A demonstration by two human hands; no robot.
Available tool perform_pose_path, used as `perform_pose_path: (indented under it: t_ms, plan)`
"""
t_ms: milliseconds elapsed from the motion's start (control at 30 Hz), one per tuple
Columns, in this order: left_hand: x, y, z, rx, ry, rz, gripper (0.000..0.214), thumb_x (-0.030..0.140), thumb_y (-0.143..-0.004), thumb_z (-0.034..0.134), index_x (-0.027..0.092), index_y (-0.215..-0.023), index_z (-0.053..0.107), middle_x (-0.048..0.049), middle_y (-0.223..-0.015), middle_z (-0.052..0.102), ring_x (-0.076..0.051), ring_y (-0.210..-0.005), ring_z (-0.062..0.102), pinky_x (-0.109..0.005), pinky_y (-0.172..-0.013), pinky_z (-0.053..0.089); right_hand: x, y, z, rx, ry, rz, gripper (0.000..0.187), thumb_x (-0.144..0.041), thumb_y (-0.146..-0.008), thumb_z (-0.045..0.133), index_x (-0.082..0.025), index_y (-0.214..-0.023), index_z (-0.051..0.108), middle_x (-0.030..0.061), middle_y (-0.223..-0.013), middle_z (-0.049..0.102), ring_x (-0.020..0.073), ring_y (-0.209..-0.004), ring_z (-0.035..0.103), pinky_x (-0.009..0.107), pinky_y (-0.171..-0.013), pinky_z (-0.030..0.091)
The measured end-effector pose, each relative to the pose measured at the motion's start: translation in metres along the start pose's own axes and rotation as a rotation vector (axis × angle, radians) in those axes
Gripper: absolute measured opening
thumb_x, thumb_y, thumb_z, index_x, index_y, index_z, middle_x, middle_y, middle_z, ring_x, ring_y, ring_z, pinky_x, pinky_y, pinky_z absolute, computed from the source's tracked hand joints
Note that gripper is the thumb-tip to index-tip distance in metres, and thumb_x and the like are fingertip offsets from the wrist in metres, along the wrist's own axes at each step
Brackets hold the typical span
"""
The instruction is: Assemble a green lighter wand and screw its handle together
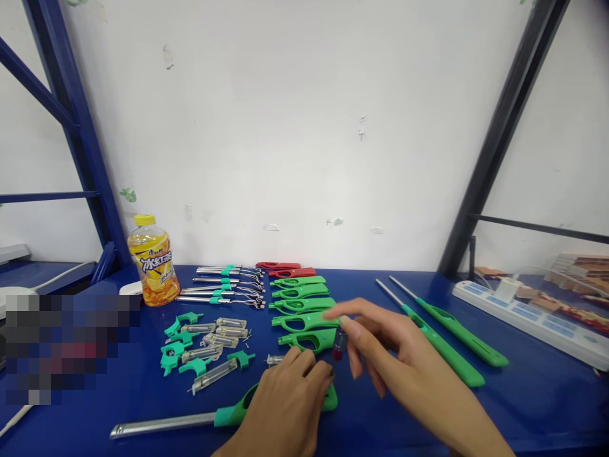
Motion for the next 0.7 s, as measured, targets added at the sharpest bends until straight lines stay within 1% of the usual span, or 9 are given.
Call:
perform_pose_path:
  t_ms: [67, 133, 200, 267, 333, 400, 500, 600, 700]
  plan:
    - [0.0, 0.0, 0.0, -0.003, -0.001, 0.002, 0.03, 0.012, -0.108, 0.041, 0.027, -0.104, 0.067, -0.0027, -0.102, 0.074, -0.025, -0.09, 0.069, -0.038, -0.071, 0.047, 0.001, 0.001, -0.002, 0.019, 0.007, 0.013, 0.037, -0.06, -0.107, 0.065, -0.025, -0.094, 0.07, -0.0074, -0.06, 0.06, 0.0111, -0.051, 0.048, 0.026, -0.05, 0.036]
    - [0.001, 0.0, 0.0, -0.005, -0.001, -0.002, 0.029, 0.013, -0.109, 0.042, 0.027, -0.104, 0.067, -0.003, -0.103, 0.074, -0.025, -0.092, 0.069, -0.038, -0.071, 0.048, 0.002, 0.0, -0.003, 0.107, 0.05, 0.015, 0.037, -0.056, -0.098, 0.078, -0.026, -0.082, 0.064, -0.0079, -0.057, 0.058, 0.0114, -0.053, 0.05, 0.025, -0.052, 0.036]
    - [0.001, -0.001, 0.0, -0.007, -0.001, -0.009, 0.029, 0.014, -0.109, 0.041, 0.027, -0.104, 0.067, -0.0033, -0.104, 0.074, -0.025, -0.093, 0.07, -0.038, -0.072, 0.049, 0.003, -0.001, -0.003, 0.169, 0.097, -0.009, 0.034, -0.055, -0.097, 0.08, -0.026, -0.086, 0.064, -0.0082, -0.059, 0.059, 0.0123, -0.055, 0.053, 0.025, -0.053, 0.038]
    - [0.001, -0.001, 0.0, -0.011, 0.001, -0.014, 0.03, 0.014, -0.11, 0.04, 0.027, -0.105, 0.067, -0.0033, -0.104, 0.074, -0.025, -0.092, 0.07, -0.038, -0.072, 0.049, 0.002, -0.003, -0.002, 0.137, 0.108, -0.041, 0.03, -0.057, -0.105, 0.069, -0.027, -0.099, 0.069, -0.0079, -0.061, 0.061, 0.0128, -0.054, 0.053, 0.025, -0.053, 0.039]
    - [0.001, 0.0, 0.0, -0.016, 0.002, -0.016, 0.03, 0.014, -0.109, 0.041, 0.027, -0.105, 0.068, -0.0031, -0.103, 0.074, -0.025, -0.092, 0.07, -0.038, -0.072, 0.049, 0.0, -0.003, 0.0, 0.074, 0.099, -0.054, 0.035, -0.058, -0.11, 0.059, -0.027, -0.102, 0.072, -0.0071, -0.061, 0.063, 0.0129, -0.053, 0.052, 0.026, -0.052, 0.039]
    - [0.001, 0.0, 0.0, -0.017, 0.001, -0.016, 0.03, 0.013, -0.109, 0.042, 0.027, -0.105, 0.068, -0.003, -0.103, 0.074, -0.026, -0.093, 0.07, -0.037, -0.072, 0.049, 0.0, -0.003, 0.002, 0.077, 0.099, -0.042, 0.038, -0.059, -0.108, 0.063, -0.026, -0.09, 0.069, -0.0067, -0.058, 0.061, 0.0129, -0.052, 0.052, 0.027, -0.053, 0.038]
    - [0.001, 0.001, 0.0, -0.014, 0.001, -0.016, 0.029, 0.013, -0.109, 0.042, 0.027, -0.107, 0.068, -0.0026, -0.105, 0.075, -0.026, -0.096, 0.071, -0.038, -0.074, 0.05, 0.003, -0.004, 0.004, 0.2, 0.146, -0.019, 0.044, -0.059, -0.097, 0.076, -0.027, -0.075, 0.055, -0.0064, -0.058, 0.062, 0.0133, -0.054, 0.052, 0.027, -0.053, 0.038]
    - [0.002, 0.001, -0.001, -0.011, 0.008, -0.016, 0.029, 0.014, -0.11, 0.042, 0.028, -0.113, 0.068, -0.0015, -0.109, 0.075, -0.025, -0.099, 0.071, -0.037, -0.078, 0.052, 0.005, -0.004, 0.007, 0.251, 0.187, -0.015, 0.049, -0.06, -0.096, 0.076, -0.028, -0.074, 0.047, -0.0053, -0.062, 0.065, 0.0141, -0.055, 0.055, 0.028, -0.054, 0.039]
    - [0.002, 0.0, -0.001, -0.017, 0.001, -0.019, 0.028, 0.015, -0.111, 0.041, 0.027, -0.11, 0.066, -0.0017, -0.11, 0.076, -0.025, -0.1, 0.071, -0.037, -0.077, 0.051, 0.002, -0.004, 0.006, 0.196, 0.17, -0.002, 0.042, -0.059, -0.098, 0.076, -0.028, -0.079, 0.055, -0.006, -0.06, 0.062, 0.0153, -0.057, 0.057, 0.028, -0.054, 0.04]
Point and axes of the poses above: each hand's wrist, its own y-axis away from the middle knuckle, its own z-axis out of the palm, x = y × z, the point moved 1 cm from there along -y, towards the middle knuckle
